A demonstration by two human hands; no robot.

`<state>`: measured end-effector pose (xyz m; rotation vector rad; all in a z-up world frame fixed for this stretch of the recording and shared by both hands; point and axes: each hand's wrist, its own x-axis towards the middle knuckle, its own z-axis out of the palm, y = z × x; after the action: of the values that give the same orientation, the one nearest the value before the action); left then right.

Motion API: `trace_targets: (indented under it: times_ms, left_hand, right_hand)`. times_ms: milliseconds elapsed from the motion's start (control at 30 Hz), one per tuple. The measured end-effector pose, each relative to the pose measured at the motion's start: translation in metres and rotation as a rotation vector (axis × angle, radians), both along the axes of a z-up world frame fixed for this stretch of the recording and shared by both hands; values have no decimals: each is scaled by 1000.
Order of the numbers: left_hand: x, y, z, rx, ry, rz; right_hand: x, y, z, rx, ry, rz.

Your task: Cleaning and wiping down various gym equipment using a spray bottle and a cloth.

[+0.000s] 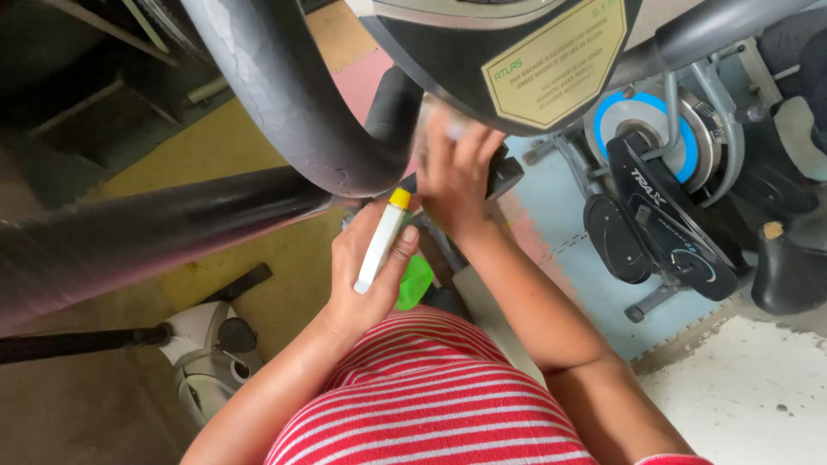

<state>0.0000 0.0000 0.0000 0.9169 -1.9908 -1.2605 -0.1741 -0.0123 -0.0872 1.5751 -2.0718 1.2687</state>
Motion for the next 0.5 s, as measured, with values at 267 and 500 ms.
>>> trace_targets:
  times_ms: [267, 500]
  left_hand:
    - [4, 5, -6, -23, 63, -56]
    - [-1, 9, -8, 120, 6, -116]
  right_hand:
    - [-2, 33, 20, 85, 374, 32]
    - [-24, 97, 46, 357, 93, 245]
